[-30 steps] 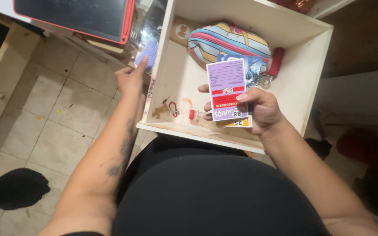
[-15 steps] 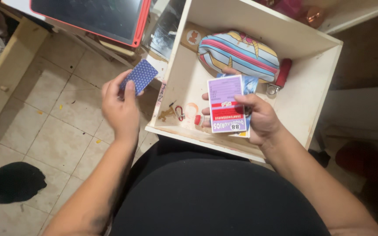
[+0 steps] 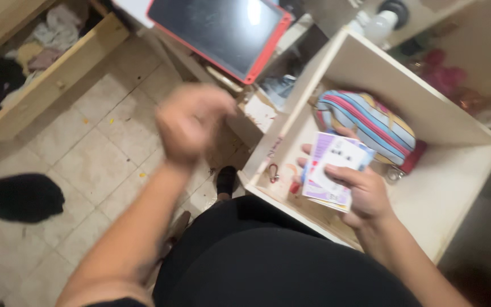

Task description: The person organizes a cluttered drawer by removing small debris, then placing a pencil case, a bottle, playing cards, a Spider-Man tin, a wooden box, a drawing, toy dinosaurs, and scissors into the drawer. The drawer is then pushed closed.

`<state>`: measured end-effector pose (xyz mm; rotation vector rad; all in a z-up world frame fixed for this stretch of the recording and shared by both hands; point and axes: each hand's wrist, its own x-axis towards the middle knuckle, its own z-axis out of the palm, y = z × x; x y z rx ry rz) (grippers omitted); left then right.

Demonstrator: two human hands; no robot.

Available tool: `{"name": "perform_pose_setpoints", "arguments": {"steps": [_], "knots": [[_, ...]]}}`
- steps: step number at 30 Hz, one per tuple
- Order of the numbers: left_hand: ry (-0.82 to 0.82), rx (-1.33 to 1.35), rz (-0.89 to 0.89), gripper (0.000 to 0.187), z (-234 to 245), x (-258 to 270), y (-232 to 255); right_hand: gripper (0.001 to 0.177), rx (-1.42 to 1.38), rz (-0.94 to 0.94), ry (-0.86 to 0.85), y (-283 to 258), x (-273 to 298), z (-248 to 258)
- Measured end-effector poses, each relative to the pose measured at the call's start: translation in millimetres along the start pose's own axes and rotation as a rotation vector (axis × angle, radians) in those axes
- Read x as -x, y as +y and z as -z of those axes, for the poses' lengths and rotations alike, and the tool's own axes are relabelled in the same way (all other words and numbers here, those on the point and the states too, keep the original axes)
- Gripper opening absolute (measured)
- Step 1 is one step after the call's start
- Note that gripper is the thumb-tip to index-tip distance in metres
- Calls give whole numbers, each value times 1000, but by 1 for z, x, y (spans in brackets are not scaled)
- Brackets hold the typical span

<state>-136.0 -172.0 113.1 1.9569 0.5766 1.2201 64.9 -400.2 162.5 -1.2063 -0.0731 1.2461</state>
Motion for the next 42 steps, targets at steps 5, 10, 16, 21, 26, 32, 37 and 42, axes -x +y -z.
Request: {"name": "perform_pose_setpoints", "arguments": {"steps": [5,10,16,21,26,32,37,42], "knots": [[634,476,609,11,31,-64,-252,79,75,48,157,7,-3,2],[435,704,946,20,30,-131,-375,76,128,68,291,8,-3,0],[316,693,1193,19,11,-173,-383,78,158,123,392,5,-1,-3],[367,604,1084,18,9,-165,-393,77,145,155,400,6,0,-7],[449,402,820,19,21,-156,-393,73,-12,186,280,7,4,-12],[554,182,286,19,72,-139,-299,76,-165,195,57,7,18,-2],[370,183,135,20,80,-87,-103,71,80,184,114,6,23,2],[16,160,334,18,-11,-20,70,62,474,368,76,8,39,-2]]}}
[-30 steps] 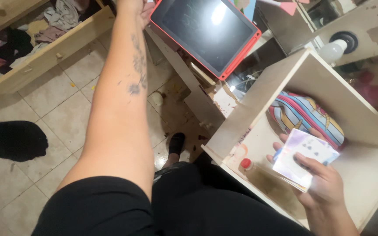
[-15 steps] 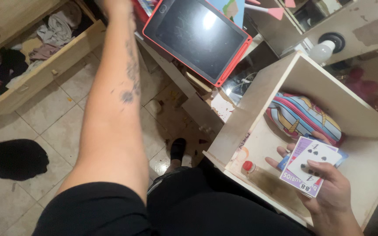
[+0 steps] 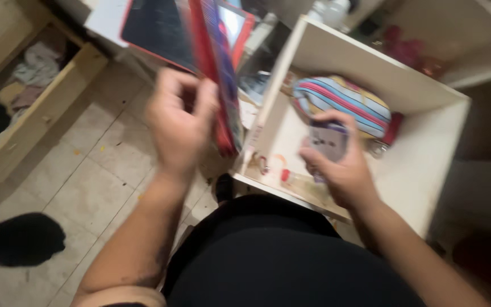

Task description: The person organizes a cluttered drawer by removing small debris, then placing a pencil case, a bottle, playing cards, a Spider-Man tin, a wooden box, a drawing, toy dinosaurs, and scissors into the drawer. The drawer is then pushed closed.

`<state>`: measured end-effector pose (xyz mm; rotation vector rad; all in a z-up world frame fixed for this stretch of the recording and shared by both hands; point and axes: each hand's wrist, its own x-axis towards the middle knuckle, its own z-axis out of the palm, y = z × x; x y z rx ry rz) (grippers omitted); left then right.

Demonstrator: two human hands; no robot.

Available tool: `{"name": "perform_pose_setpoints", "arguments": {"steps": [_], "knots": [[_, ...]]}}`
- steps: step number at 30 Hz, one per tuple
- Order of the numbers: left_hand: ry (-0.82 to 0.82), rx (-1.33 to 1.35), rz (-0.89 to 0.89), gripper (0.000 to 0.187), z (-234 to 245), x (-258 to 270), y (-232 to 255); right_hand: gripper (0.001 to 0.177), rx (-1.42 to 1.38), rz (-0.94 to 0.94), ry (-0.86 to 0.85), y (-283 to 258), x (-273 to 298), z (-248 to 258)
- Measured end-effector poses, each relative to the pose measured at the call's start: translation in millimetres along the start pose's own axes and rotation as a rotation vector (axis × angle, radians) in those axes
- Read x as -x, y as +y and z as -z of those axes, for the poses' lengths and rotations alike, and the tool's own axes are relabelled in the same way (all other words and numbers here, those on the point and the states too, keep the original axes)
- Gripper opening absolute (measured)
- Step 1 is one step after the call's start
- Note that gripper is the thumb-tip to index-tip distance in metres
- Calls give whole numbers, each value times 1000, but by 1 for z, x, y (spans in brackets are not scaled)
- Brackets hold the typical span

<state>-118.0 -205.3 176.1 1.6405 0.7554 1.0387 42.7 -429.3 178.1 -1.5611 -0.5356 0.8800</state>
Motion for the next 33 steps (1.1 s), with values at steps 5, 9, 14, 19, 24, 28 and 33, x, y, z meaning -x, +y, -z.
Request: {"name": "perform_pose_setpoints", "arguments": {"steps": [5,9,14,19,24,28,33], "knots": [[-304,85,-15,14,-79,64,49,83,237,297,-29,-2,13,22],[-542,296,64,11,-106,91,51,93,-53,8,33,-5,29,50],[-815,893,438,13,-140,110,37,89,-229,81,-50,-4,56,81],[-759,851,445,13,-159,115,33,71,-81,66,11,3,65,104],[-623,503,173,10,-169,113,39,39,18,188,70,21,67,133],[-571,-156,-521,14,-165,109,57,29,-244,248,219,15,46,174],[-582,-320,-792,19,-164,107,69,17,-172,439,291,-10,53,200]]}}
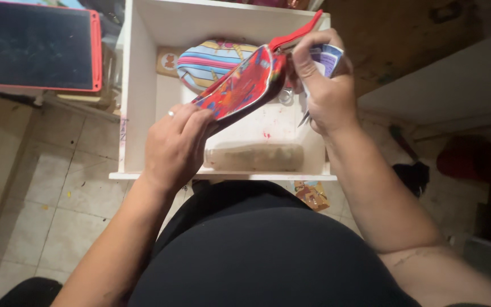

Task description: The person organizes a cluttered drawer by removing small debris, then placing a pencil case, a bottle, playing cards, a Spider-Man tin, a wooden box, a drawing, toy dinosaurs, and scissors into the drawer. The drawer is then pushed closed.

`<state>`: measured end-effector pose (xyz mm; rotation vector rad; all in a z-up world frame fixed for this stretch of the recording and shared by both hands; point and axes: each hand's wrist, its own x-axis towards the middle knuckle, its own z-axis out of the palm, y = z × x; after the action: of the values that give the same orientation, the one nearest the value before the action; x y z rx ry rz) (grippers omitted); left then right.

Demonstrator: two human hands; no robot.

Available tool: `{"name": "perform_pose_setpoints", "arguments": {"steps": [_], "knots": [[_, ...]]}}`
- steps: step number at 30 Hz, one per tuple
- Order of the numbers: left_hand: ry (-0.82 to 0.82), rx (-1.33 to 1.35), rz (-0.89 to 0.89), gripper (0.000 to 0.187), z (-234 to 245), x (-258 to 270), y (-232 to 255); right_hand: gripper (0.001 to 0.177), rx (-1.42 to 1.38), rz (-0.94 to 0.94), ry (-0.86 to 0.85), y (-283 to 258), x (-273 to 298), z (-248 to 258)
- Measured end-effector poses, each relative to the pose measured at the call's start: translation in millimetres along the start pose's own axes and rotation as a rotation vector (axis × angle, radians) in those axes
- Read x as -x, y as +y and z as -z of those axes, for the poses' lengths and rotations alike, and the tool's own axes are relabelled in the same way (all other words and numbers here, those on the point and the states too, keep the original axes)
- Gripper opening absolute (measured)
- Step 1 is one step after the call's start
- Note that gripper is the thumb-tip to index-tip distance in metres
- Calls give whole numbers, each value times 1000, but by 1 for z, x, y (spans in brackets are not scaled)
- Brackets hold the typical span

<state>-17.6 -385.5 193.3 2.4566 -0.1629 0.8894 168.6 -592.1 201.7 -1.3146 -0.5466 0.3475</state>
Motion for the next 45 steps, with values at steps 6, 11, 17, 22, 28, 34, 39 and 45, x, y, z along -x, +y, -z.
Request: {"name": "perform_pose_setpoints", "arguments": {"steps": [6,11,17,22,28,34,39,45], "knots": [[-57,-46,-34,20,3,3,-2,29,424,27,-121,-29,0,4],[-42,-33,-46,21,7,3,-6,27,375,-118,-220,-30,-12,18],[-112,-73,-63,17,12,2,-12,30,147,-146,-129,-24,-19,12],[-121,-72,-35,19,13,4,-17,28,286,13,-218,-16,-21,12],[-150,-91,-10,18,13,3,-20,23,344,18,-252,-16,-27,7],[-116,-81,25,17,13,-1,-19,25,331,-104,-209,-17,-30,1],[-79,-80,59,20,13,-1,-20,31,185,-132,-135,-12,-27,13],[-89,-85,43,19,12,-2,-19,36,212,-141,-212,-1,-28,13]]}}
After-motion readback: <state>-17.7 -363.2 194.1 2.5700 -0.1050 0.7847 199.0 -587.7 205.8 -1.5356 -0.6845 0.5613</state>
